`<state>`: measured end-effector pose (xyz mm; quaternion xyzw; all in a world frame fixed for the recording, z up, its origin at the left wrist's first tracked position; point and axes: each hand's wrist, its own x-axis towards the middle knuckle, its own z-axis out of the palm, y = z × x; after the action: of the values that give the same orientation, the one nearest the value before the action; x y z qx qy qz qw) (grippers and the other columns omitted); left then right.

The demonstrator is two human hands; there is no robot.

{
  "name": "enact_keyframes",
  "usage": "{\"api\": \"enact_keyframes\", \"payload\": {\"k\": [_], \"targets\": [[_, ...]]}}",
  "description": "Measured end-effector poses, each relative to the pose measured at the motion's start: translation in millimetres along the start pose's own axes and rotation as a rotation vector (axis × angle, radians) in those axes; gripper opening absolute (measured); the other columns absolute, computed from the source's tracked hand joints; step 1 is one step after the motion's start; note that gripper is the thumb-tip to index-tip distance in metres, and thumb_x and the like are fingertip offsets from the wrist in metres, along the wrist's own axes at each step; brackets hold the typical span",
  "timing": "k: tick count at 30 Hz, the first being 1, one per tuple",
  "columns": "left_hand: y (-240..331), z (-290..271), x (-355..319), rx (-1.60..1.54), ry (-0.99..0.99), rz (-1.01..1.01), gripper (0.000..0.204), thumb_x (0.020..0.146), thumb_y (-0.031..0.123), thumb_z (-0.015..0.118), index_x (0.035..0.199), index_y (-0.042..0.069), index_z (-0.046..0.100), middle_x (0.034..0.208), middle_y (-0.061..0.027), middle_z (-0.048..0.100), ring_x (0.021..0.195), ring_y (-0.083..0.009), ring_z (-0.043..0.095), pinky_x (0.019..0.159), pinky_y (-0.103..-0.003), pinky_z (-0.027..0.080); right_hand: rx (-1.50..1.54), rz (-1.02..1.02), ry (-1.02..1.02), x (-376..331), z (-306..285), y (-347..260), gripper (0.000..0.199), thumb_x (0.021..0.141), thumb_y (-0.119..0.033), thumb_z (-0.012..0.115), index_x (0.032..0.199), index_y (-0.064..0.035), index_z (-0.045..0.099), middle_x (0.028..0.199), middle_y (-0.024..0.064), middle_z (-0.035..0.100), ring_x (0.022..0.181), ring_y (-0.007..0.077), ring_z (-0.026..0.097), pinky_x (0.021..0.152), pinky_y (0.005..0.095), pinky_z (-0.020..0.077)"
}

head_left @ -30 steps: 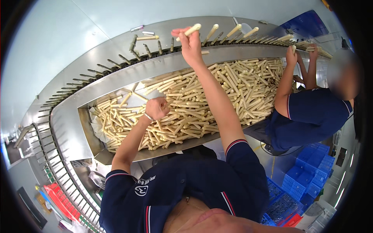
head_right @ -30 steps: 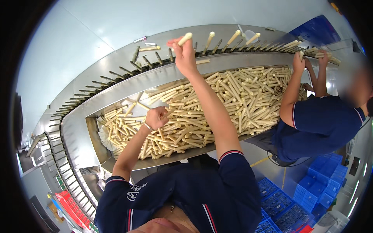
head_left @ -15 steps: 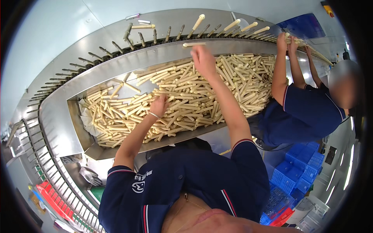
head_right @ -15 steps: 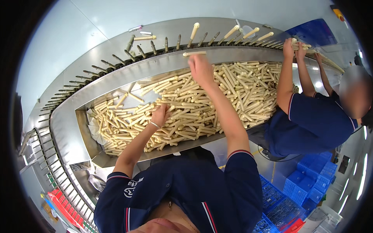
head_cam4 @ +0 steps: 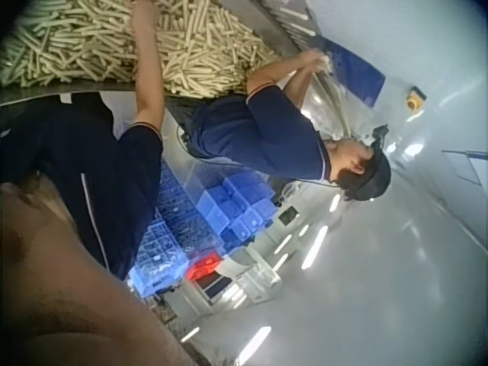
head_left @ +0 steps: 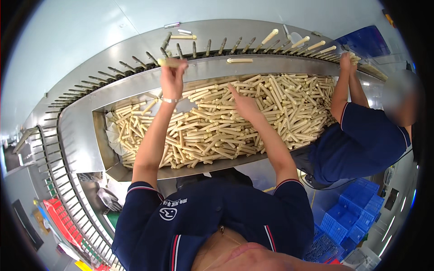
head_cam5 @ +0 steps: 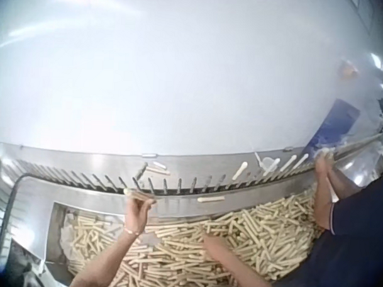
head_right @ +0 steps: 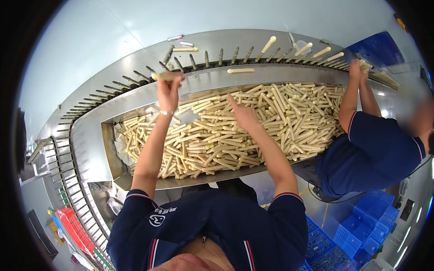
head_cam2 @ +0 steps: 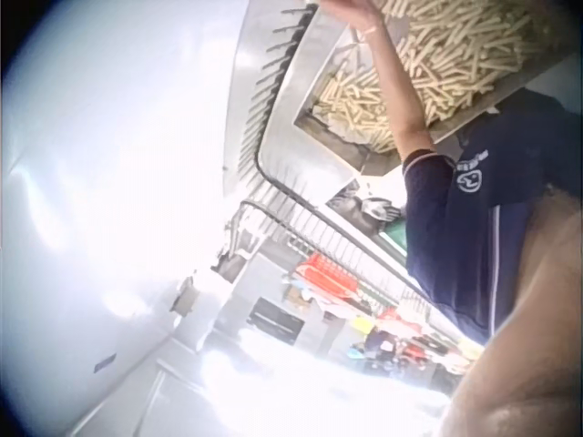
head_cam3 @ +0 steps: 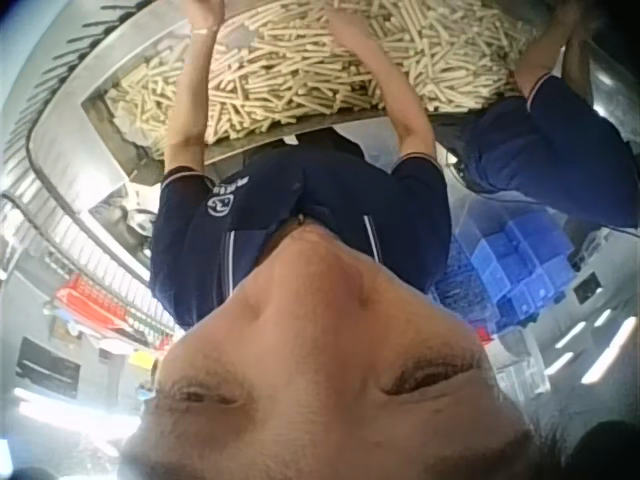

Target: Workers pick up white asparagus stalks from a bin and place them onto the vertical pegs of a moving conveyor belt, sometimes placing two at a time.

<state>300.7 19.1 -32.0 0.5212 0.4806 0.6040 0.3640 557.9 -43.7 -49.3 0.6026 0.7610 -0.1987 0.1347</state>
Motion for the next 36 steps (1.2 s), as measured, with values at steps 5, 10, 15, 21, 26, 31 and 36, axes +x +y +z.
{"api": "enact_keyframes", "payload": {"k": [5,10,15,21,26,31,36], "targets": [[2.4,24.9,62.5,0.263,0.074,0.039,0.022,0.087,0.015,0.064,0.098,0.002,0.051,0.092,-0.0086,0.068,0.067,-0.0127,0.066,0.058,-0.027,0.050,0.146,-0.305,0.360,-20.7,-35.4,-9.9,0.070,0.091,-0.004,0.043,0.148,-0.0294,0.011,0.097,0.0150,0.063,0.068,0.0256,0.061,0.060,0.0367,0.0491],[-8.3,42.6,82.0,0.569,-0.217,-0.095,0.033,0.081,0.028,0.069,0.104,0.009,0.052,0.084,-0.0047,0.069,0.067,-0.0211,0.068,0.062,-0.035,0.050,1.116,-0.255,0.392,-22.9,-68.8,-12.4,0.029,0.098,-0.017,0.045,0.124,-0.0124,0.057,0.080,0.0007,0.055,0.062,0.0045,0.045,0.058,0.0201,0.0417],[14.2,63.5,27.3,0.612,-0.010,0.221,0.052,0.082,0.034,0.067,0.117,0.001,0.049,0.107,-0.0128,0.063,0.101,-0.0299,0.059,0.079,-0.038,0.047,1.347,-0.315,0.548,-13.3,-67.4,-6.2,0.027,0.099,-0.014,0.044,0.121,-0.0043,0.056,0.084,-0.0013,0.057,0.060,0.0025,0.045,0.054,0.0164,0.0392],[13.2,71.7,-80.3,-0.312,-0.457,-0.516,0.040,0.092,0.017,0.058,0.123,-0.001,0.041,0.106,-0.0088,0.057,0.090,-0.0164,0.055,0.080,-0.030,0.045,1.058,-0.403,0.608,-8.5,-83.5,-27.9,0.035,0.094,-0.008,0.047,0.130,-0.0051,0.050,0.086,0.0008,0.057,0.064,0.0025,0.045,0.058,0.0176,0.0401],[15.9,52.3,-71.3,-0.456,-0.544,-0.432,0.042,0.090,0.004,0.058,0.127,0.000,0.038,0.102,-0.0052,0.056,0.084,-0.0079,0.052,0.071,-0.021,0.044,1.058,-0.553,0.457,-8.1,-86.5,-33.3,0.054,0.079,0.009,0.043,0.129,-0.0074,0.050,0.090,0.0087,0.063,0.067,0.0107,0.057,0.063,0.0242,0.0480],[1.3,35.0,-60.1,-0.263,-0.327,-0.340,0.033,0.090,0.012,0.060,0.119,0.001,0.050,0.086,-0.0051,0.062,0.067,-0.0122,0.057,0.057,-0.025,0.045,0.988,-0.532,0.402,6.1,-82.0,-59.4,0.046,0.080,0.006,0.051,0.123,-0.0111,0.055,0.076,0.0038,0.064,0.066,0.0100,0.060,0.061,0.0241,0.0461],[16.1,9.7,-46.9,0.620,-0.473,-0.084,0.031,0.088,0.033,0.057,0.098,0.004,0.062,0.057,-0.0138,0.058,0.052,-0.0314,0.057,0.051,-0.040,0.045,0.174,-0.342,0.839,37.5,-89.4,-50.7,0.026,0.079,-0.004,0.061,0.103,-0.0131,0.060,0.067,0.0025,0.065,0.050,0.0178,0.060,0.042,0.0314,0.0432]]}}
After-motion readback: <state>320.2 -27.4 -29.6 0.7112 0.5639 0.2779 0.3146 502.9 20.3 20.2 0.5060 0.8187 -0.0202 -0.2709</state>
